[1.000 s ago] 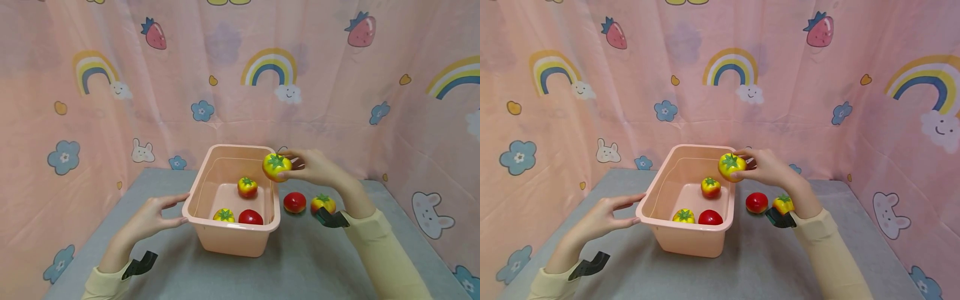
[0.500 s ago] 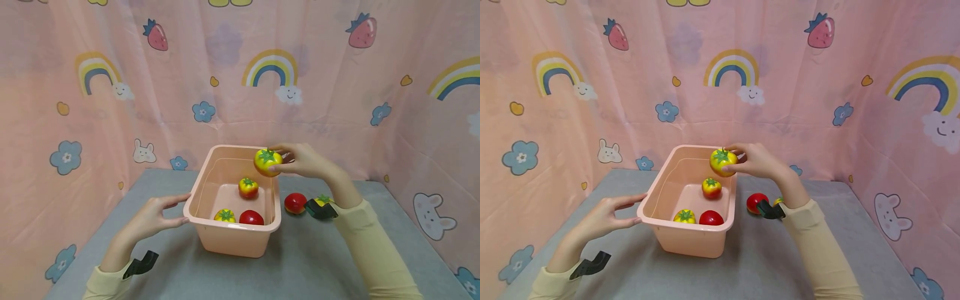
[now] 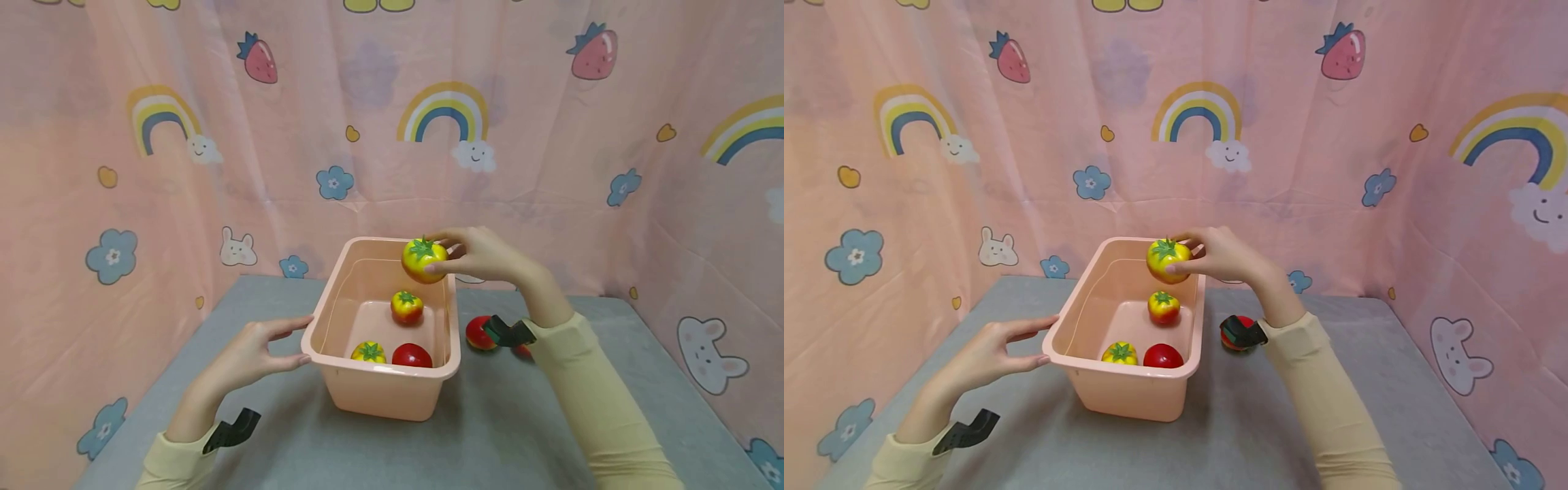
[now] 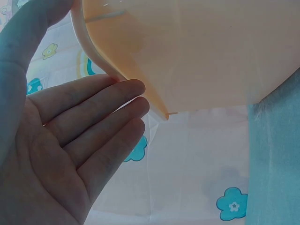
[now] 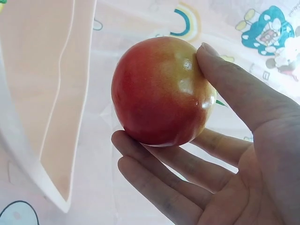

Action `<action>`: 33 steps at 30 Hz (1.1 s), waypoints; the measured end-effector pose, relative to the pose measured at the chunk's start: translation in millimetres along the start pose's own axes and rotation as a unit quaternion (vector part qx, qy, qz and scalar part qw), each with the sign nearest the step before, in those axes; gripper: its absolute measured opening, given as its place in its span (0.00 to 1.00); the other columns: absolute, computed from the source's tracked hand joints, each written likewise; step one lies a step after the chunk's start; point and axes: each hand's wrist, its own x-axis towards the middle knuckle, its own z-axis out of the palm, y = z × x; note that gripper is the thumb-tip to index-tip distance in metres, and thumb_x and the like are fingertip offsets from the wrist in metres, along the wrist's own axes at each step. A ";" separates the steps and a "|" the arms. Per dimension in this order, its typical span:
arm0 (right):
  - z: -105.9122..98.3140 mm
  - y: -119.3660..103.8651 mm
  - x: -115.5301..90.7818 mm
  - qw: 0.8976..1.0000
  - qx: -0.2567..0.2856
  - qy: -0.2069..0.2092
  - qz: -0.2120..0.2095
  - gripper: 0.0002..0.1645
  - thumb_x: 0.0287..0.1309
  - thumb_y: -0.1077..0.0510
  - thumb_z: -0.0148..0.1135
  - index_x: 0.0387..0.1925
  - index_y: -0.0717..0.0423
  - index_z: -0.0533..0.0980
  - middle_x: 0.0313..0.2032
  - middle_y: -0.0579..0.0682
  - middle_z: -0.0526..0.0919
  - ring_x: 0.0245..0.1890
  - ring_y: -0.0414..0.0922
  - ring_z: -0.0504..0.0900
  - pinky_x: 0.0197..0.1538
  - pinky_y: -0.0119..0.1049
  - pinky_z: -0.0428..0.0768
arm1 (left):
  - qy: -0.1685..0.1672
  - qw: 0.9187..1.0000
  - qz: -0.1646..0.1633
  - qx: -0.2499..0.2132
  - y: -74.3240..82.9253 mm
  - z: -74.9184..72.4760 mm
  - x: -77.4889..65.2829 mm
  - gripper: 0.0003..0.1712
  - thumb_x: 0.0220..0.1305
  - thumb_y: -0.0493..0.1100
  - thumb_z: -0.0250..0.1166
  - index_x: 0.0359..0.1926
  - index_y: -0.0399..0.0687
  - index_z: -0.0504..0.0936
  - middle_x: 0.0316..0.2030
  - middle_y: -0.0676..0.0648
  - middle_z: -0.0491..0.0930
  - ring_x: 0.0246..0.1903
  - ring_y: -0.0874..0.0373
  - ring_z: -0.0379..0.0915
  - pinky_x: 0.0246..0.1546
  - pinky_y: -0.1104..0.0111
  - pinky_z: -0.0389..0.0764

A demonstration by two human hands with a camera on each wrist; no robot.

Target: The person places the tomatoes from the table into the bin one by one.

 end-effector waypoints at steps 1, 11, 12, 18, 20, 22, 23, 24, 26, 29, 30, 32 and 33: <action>0.3 -0.7 1.4 1.000 0.001 -0.002 0.001 0.39 0.50 0.38 0.68 0.61 0.49 0.72 0.54 0.55 0.79 0.50 0.54 0.81 0.45 0.44 0.85 | 0.000 1.000 -0.001 0.000 0.0 0.0 0.0 0.33 0.55 0.55 0.70 0.61 0.51 0.76 0.56 0.51 0.78 0.53 0.47 0.77 0.53 0.55 0.80; 5.2 -2.4 16.5 1.000 0.000 -0.021 -0.005 0.39 0.51 0.38 0.67 0.61 0.50 0.71 0.54 0.57 0.79 0.51 0.54 0.80 0.51 0.48 0.83 | 0.002 1.000 -0.002 -0.001 -0.3 1.0 -0.4 0.33 0.54 0.55 0.70 0.61 0.50 0.76 0.57 0.51 0.78 0.53 0.47 0.77 0.53 0.54 0.80; 5.4 -2.5 17.7 1.000 0.004 -0.023 -0.006 0.38 0.52 0.38 0.66 0.61 0.51 0.71 0.54 0.57 0.80 0.51 0.54 0.80 0.51 0.48 0.83 | 0.003 1.000 -0.003 -0.003 -0.3 1.1 -0.2 0.33 0.54 0.54 0.71 0.60 0.50 0.76 0.57 0.51 0.78 0.53 0.48 0.77 0.54 0.55 0.80; 6.6 -1.2 19.8 0.999 0.011 -0.029 -0.011 0.36 0.55 0.39 0.64 0.61 0.51 0.71 0.53 0.55 0.81 0.51 0.54 0.81 0.52 0.49 0.82 | 0.000 1.000 -0.008 -0.007 0.6 0.9 0.1 0.34 0.53 0.55 0.71 0.60 0.51 0.76 0.57 0.53 0.77 0.54 0.50 0.77 0.55 0.58 0.79; 6.9 1.1 17.3 1.000 0.008 -0.026 -0.009 0.36 0.55 0.39 0.64 0.61 0.51 0.71 0.53 0.54 0.81 0.51 0.54 0.81 0.52 0.49 0.82 | -0.003 1.000 -0.010 -0.007 1.4 1.0 0.5 0.34 0.53 0.56 0.71 0.60 0.51 0.76 0.57 0.53 0.77 0.54 0.50 0.77 0.55 0.58 0.79; 7.5 4.3 14.6 1.000 0.007 -0.023 -0.006 0.36 0.54 0.38 0.64 0.61 0.50 0.72 0.53 0.54 0.81 0.51 0.53 0.81 0.51 0.49 0.83 | -0.004 1.000 -0.011 -0.008 1.2 1.3 0.7 0.34 0.53 0.56 0.70 0.61 0.51 0.76 0.57 0.52 0.77 0.54 0.49 0.77 0.54 0.56 0.79; 7.9 5.7 13.2 1.000 0.009 -0.020 -0.004 0.36 0.54 0.37 0.64 0.61 0.50 0.72 0.53 0.53 0.81 0.51 0.53 0.81 0.50 0.48 0.83 | -0.004 1.000 -0.011 -0.009 0.9 1.3 0.7 0.34 0.54 0.56 0.70 0.61 0.51 0.76 0.57 0.51 0.77 0.54 0.48 0.77 0.54 0.55 0.79; 8.3 7.0 11.7 1.000 0.010 -0.016 -0.002 0.36 0.54 0.37 0.64 0.61 0.50 0.72 0.53 0.53 0.81 0.51 0.53 0.81 0.50 0.48 0.83 | -0.004 1.000 -0.012 -0.009 0.9 1.3 0.7 0.34 0.53 0.57 0.70 0.61 0.51 0.76 0.57 0.51 0.77 0.54 0.48 0.77 0.54 0.55 0.79; 8.6 9.5 7.9 1.000 0.016 -0.007 -0.003 0.36 0.54 0.38 0.64 0.60 0.51 0.72 0.53 0.54 0.81 0.50 0.53 0.82 0.49 0.47 0.84 | -0.004 1.000 -0.015 -0.011 0.7 1.4 0.8 0.34 0.53 0.56 0.71 0.61 0.51 0.76 0.57 0.51 0.77 0.54 0.48 0.77 0.54 0.55 0.79; 7.9 12.8 1.4 1.000 0.026 0.005 -0.007 0.35 0.55 0.41 0.65 0.60 0.52 0.72 0.53 0.55 0.81 0.49 0.53 0.82 0.48 0.46 0.84 | -0.003 1.000 -0.017 -0.011 1.5 0.9 0.7 0.34 0.53 0.56 0.71 0.61 0.51 0.76 0.57 0.51 0.77 0.54 0.47 0.77 0.54 0.54 0.79; 7.5 14.0 -1.1 0.999 0.030 0.008 -0.010 0.34 0.55 0.42 0.65 0.60 0.53 0.72 0.53 0.56 0.81 0.49 0.54 0.82 0.47 0.46 0.85 | -0.003 1.000 -0.020 -0.011 2.0 0.9 0.7 0.35 0.53 0.56 0.71 0.61 0.51 0.76 0.57 0.51 0.77 0.54 0.48 0.77 0.53 0.54 0.80; 6.6 16.7 -5.8 0.999 0.036 0.013 -0.014 0.33 0.56 0.44 0.65 0.60 0.54 0.72 0.53 0.57 0.81 0.48 0.55 0.82 0.46 0.45 0.85 | -0.003 1.000 -0.023 -0.011 2.4 1.1 0.5 0.35 0.52 0.57 0.71 0.61 0.51 0.76 0.58 0.51 0.77 0.54 0.47 0.76 0.53 0.53 0.80; 6.0 18.1 -7.9 0.999 0.039 0.014 -0.013 0.33 0.56 0.44 0.65 0.60 0.54 0.72 0.52 0.57 0.81 0.48 0.55 0.82 0.45 0.45 0.85 | -0.003 1.000 -0.025 -0.012 2.4 1.2 0.4 0.35 0.52 0.57 0.71 0.61 0.51 0.76 0.58 0.50 0.77 0.54 0.47 0.76 0.53 0.53 0.80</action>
